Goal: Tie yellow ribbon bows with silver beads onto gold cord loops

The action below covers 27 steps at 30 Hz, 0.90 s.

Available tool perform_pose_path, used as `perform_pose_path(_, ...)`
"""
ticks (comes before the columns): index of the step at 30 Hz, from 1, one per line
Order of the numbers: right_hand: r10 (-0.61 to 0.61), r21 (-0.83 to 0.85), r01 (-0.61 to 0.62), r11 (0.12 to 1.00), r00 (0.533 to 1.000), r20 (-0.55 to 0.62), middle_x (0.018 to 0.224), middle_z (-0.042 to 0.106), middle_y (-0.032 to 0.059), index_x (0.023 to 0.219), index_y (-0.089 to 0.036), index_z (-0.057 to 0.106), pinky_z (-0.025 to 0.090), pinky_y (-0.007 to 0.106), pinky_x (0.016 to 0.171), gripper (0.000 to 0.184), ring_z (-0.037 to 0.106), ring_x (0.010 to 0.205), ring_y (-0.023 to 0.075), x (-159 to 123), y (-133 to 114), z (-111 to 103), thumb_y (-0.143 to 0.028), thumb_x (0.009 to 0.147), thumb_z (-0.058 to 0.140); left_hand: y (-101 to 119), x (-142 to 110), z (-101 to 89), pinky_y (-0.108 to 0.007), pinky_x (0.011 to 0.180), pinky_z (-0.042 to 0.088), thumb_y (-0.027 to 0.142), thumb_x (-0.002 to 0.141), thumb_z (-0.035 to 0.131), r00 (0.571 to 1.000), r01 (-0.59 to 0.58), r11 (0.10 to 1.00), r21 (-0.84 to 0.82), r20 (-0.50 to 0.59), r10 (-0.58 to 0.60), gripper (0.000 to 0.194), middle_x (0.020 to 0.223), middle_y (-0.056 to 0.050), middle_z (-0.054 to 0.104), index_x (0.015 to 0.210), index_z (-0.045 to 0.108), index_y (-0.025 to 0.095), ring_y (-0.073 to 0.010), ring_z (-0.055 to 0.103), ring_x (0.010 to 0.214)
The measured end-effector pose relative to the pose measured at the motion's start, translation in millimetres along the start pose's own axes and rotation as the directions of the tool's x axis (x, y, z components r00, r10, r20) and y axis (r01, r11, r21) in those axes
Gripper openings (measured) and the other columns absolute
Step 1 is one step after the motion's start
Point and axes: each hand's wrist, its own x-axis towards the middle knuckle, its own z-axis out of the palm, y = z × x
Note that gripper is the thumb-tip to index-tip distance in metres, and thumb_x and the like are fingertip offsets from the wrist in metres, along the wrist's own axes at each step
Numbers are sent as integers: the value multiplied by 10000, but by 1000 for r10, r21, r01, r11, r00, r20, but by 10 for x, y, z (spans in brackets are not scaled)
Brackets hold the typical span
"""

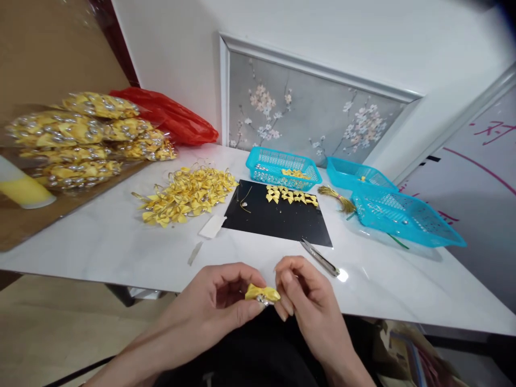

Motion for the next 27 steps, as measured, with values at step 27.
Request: perform_pose_path(27, 50, -109, -69, 992, 985, -163, 548, 453, -45, 657, -182, 517, 300, 240, 478, 380, 395, 475, 79, -162, -271, 229, -468, 899, 581, 60, -73, 114, -218, 705, 527, 198, 697, 811, 989, -115, 970, -213, -116, 92, 335, 863, 2, 716, 1009, 704, 252, -171, 666, 810)
